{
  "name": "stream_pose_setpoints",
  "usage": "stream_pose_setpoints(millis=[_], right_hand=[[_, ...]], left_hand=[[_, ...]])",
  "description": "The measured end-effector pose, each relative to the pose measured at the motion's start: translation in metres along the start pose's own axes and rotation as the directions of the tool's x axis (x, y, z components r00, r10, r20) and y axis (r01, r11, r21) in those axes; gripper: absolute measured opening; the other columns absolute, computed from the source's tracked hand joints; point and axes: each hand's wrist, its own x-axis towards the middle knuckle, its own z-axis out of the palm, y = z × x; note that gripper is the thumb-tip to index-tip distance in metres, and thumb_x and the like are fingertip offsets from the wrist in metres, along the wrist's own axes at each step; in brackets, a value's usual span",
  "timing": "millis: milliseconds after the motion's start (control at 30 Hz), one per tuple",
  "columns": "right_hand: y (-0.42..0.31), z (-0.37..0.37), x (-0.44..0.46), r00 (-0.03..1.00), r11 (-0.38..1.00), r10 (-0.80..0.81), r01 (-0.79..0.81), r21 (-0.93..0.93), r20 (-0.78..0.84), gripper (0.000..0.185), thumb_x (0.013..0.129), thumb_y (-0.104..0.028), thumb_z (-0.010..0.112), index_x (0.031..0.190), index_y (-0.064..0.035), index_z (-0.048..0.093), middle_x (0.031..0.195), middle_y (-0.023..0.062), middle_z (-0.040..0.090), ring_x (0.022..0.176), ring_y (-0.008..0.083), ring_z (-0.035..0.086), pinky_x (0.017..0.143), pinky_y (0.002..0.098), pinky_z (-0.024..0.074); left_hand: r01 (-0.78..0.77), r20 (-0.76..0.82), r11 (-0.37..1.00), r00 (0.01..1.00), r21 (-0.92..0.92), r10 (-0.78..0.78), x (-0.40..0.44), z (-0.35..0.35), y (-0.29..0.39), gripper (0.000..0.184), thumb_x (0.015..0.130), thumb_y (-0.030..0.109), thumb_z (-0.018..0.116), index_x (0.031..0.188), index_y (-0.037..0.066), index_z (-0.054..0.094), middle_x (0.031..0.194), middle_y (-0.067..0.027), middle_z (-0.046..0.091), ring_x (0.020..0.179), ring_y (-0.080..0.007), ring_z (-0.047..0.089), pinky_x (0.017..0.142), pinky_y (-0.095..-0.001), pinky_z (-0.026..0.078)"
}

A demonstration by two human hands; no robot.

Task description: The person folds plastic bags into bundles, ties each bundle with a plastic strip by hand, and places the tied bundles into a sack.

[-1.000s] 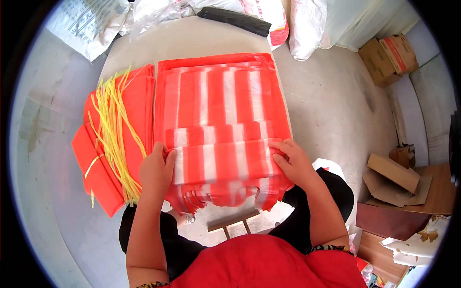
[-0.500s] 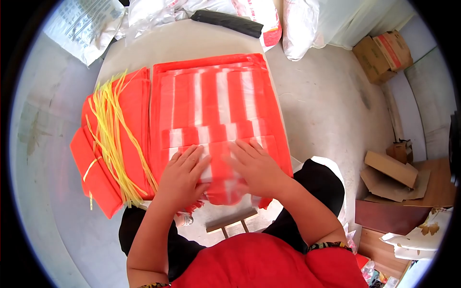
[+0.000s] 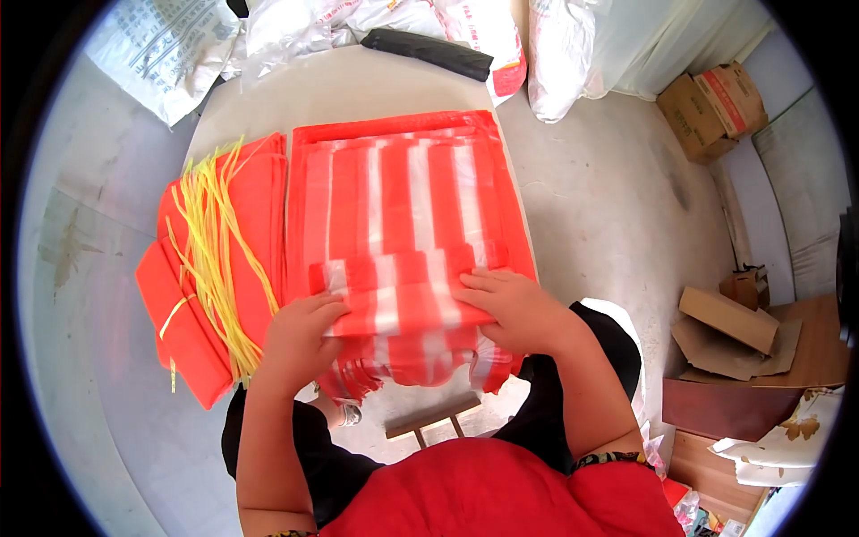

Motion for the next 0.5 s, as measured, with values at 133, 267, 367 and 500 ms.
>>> stream_pose_setpoints(millis=[133, 267, 367, 500], right_hand=[[-0.015, -0.044, -0.004, 0.95, 0.941, 0.237, -0.277, 0.196, 0.205, 0.051, 0.087, -0.017, 0.076, 0.136, -0.0099, 0.063, 0.147, 0.013, 0.061, 0.126, 0.0365, 0.061, 0.099, 0.0455, 0.0531], [-0.013, -0.026, 0.001, 0.903, 0.959, 0.273, -0.229, 0.166, -0.331, 0.053, 0.087, -0.022, 0.078, 0.137, -0.0105, 0.063, 0.149, 0.0127, 0.06, 0.133, 0.0364, 0.058, 0.105, 0.0466, 0.0507], [-0.01, 0.001, 0.021, 0.871, 0.975, -0.17, 0.082, -0.206, -0.461, 0.059, 0.085, -0.025, 0.08, 0.14, -0.0109, 0.062, 0.152, 0.014, 0.056, 0.143, 0.0365, 0.05, 0.115, 0.0499, 0.0442], [-0.027, 0.032, 0.04, 0.889, 0.961, -0.267, 0.218, -0.169, -0.372, 0.063, 0.084, -0.022, 0.08, 0.143, -0.0096, 0.059, 0.155, 0.0165, 0.053, 0.149, 0.0367, 0.044, 0.121, 0.0525, 0.0386]], left_hand=[[0.404, 0.199, 0.89, 0.909, -0.212, -0.365, -0.002, -0.031, 0.011, 0.037, 0.08, 0.009, 0.073, 0.116, 0.006, 0.074, 0.113, -0.0142, 0.075, 0.112, -0.0342, 0.07, 0.097, -0.0434, 0.056], [0.181, -0.183, 0.977, 0.963, -0.115, -0.2, 0.004, -0.013, 0.002, 0.051, 0.082, 0.015, 0.076, 0.131, 0.007, 0.068, 0.131, -0.0157, 0.068, 0.126, -0.0356, 0.063, 0.106, -0.0448, 0.052], [-0.082, -0.196, 0.995, 0.976, 0.058, 0.092, 0.014, 0.0, 0.017, 0.065, 0.08, 0.016, 0.079, 0.141, 0.005, 0.061, 0.148, -0.0167, 0.059, 0.14, -0.0372, 0.054, 0.115, -0.0483, 0.045], [-0.19, -0.001, 0.959, 0.981, 0.208, 0.195, 0.021, 0.033, 0.039, 0.078, 0.077, 0.02, 0.083, 0.148, 0.005, 0.056, 0.156, -0.0155, 0.055, 0.149, -0.0353, 0.048, 0.121, -0.0529, 0.04]])
